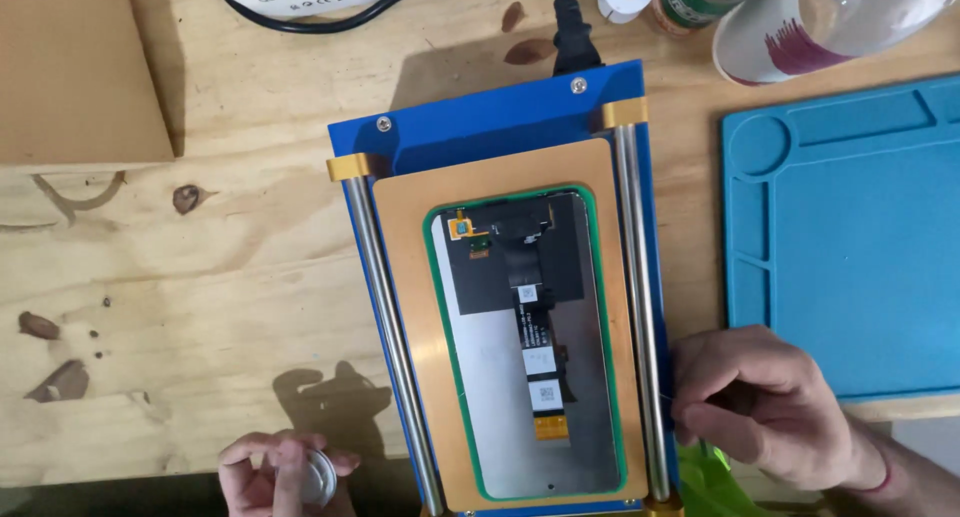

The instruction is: Separating a mobile phone screen from the frame using a heating separator and a thin wire

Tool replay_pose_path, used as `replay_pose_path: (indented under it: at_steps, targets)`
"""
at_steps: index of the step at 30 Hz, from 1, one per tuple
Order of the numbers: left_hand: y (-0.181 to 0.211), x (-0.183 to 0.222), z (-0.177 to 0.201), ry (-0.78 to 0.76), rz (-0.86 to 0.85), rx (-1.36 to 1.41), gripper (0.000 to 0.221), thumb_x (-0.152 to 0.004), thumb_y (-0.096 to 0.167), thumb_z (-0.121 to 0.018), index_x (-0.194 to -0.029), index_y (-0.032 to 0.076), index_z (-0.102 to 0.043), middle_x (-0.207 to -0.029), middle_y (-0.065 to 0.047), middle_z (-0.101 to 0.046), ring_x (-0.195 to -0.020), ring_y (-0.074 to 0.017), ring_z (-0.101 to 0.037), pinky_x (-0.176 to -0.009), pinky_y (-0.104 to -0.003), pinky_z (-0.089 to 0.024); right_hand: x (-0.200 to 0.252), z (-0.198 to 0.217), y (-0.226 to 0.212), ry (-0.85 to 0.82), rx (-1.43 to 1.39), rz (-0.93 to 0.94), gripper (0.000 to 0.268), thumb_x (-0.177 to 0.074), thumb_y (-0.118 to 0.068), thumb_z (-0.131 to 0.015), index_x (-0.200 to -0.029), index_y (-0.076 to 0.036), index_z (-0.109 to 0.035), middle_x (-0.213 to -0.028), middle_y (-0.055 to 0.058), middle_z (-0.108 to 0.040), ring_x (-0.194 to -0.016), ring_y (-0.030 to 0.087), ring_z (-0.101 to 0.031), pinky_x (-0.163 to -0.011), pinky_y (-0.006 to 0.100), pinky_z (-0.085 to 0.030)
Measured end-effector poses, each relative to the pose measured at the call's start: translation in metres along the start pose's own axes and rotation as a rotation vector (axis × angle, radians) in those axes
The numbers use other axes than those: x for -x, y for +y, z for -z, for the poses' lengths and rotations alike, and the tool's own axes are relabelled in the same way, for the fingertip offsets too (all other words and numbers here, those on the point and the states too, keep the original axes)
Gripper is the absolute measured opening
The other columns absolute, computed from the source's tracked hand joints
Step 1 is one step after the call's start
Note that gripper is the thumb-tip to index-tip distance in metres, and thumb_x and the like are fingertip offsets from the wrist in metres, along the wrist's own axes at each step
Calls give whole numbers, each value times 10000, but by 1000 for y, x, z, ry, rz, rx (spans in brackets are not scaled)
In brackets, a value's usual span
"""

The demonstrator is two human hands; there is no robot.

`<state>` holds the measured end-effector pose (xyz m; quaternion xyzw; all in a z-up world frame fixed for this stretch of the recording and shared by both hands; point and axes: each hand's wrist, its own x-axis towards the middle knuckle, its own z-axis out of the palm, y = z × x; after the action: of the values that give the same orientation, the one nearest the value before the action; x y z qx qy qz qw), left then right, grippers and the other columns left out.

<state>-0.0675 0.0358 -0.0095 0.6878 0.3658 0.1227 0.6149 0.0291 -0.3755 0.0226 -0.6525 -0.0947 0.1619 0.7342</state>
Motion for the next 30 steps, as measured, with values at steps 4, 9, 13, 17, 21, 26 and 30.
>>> replay_pose_path:
  at_steps: [4,9,13,17,21,26,30]
  targets:
    - [2,-4,-7,-164,-82,180,99,-1117,115,-627,-1118,28,-674,-878,-120,-676,-448,-215,-616,-427,-326,-569,5,-5,0,43,-99,-7,126,-984,-165,-716,-870,-112,-731,-675,8,-804,-557,160,-708,-513,293,-572]
    - [-16,-7,-1,-278,-120,263,200,-1118,153,-655,-1151,-40,-693,-1064,-154,-698,-446,-203,-608,-381,-283,-504,12,-2,0,23,-112,-23,129,-977,-149,-713,-857,-106,-735,-673,18,-808,-552,167,-741,-511,301,-596]
    - [-3,-6,-20,-338,-134,249,137,-1084,119,-661,-1054,-13,-677,-874,-127,-611,-443,-175,-572,-361,-254,-476,16,-2,0,19,-109,1,122,-983,-155,-712,-872,-116,-744,-667,5,-794,-533,178,-702,-528,318,-567]
    - [-3,-9,-21,-344,-66,268,171,-1102,141,-627,-996,9,-650,-796,-100,-626,-442,-204,-577,-387,-298,-479,25,0,6,21,-120,-3,104,-984,-155,-717,-895,-109,-747,-661,6,-799,-525,175,-669,-513,318,-535]
    - [-5,-13,-21,-374,-34,366,144,-1111,113,-601,-1000,24,-628,-827,-111,-622,-432,-209,-534,-376,-310,-426,29,-2,6,35,-175,-21,120,-969,-124,-728,-854,-97,-752,-655,9,-787,-503,192,-631,-521,342,-516]
    - [0,-14,-26,-433,-30,422,168,-1121,138,-612,-1012,19,-659,-856,-93,-616,-458,-187,-512,-391,-283,-391,43,-7,9,116,-265,-101,105,-950,-106,-753,-848,-89,-768,-621,30,-780,-511,194,-608,-485,351,-482]
    - [-4,-16,-29,-479,-54,452,157,-1131,124,-579,-1040,14,-646,-864,-105,-570,-462,-185,-493,-401,-282,-399,50,-9,7,142,-275,-132,128,-948,-109,-753,-827,-92,-791,-649,23,-795,-517,181,-621,-491,356,-491]
